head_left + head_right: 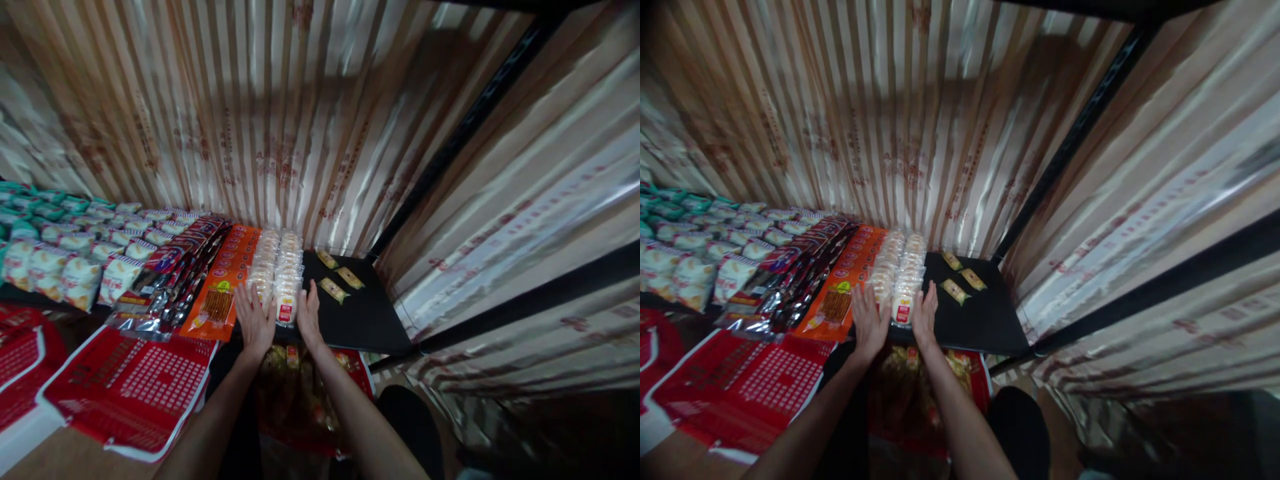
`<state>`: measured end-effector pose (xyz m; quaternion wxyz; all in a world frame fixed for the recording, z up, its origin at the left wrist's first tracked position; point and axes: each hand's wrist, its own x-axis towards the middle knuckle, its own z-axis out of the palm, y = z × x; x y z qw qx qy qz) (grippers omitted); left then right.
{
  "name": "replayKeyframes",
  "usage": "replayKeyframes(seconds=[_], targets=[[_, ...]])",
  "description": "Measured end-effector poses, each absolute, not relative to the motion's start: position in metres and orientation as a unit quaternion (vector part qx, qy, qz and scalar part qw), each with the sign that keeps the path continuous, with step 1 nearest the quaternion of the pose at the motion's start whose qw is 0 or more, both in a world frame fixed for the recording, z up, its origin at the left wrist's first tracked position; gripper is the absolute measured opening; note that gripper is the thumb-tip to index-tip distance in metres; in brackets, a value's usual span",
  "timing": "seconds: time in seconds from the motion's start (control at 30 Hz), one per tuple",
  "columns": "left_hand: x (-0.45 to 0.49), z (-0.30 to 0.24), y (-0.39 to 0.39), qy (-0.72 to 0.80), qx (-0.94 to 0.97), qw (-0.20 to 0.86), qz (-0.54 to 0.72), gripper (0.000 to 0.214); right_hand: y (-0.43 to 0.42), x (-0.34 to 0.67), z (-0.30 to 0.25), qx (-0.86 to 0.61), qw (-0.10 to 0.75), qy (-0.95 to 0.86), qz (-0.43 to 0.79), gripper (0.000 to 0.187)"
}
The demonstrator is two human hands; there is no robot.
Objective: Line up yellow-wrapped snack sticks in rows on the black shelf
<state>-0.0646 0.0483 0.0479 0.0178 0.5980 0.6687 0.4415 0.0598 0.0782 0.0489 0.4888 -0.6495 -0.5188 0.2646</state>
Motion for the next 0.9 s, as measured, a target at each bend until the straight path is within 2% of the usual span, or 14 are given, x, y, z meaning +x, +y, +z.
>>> replayKeyframes(seconds=[0.1,0.33,0.5,0.73,0.9], targets=[[-0.059,0.042,0.063,0.688,0.593,0.002,0.419,0.064,0.094,0.044,0.045,-0.651,0.489,-0.508,0.280,0.071],[-0.054,0.031,0.070,0.691,0.604,-0.044,0.395,0.055,0.098,0.028,0.034,-0.655,0.511,-0.520,0.198,0.064],[-0.055,0.037,0.070,0.668,0.609,-0.086,0.419,0.059,0.095,0.038,0.038,-0.661,0.514,-0.474,0.273,0.071],[-0.056,0.067,0.081,0.673,0.617,-0.083,0.400,0.059,0.118,0.070,0.044,-0.609,0.565,-0.416,0.369,0.075],[-0.050,0.059,0.084,0.667,0.624,-0.098,0.395,0.062,0.147,0.076,0.036,-0.565,0.589,-0.395,0.422,0.077]])
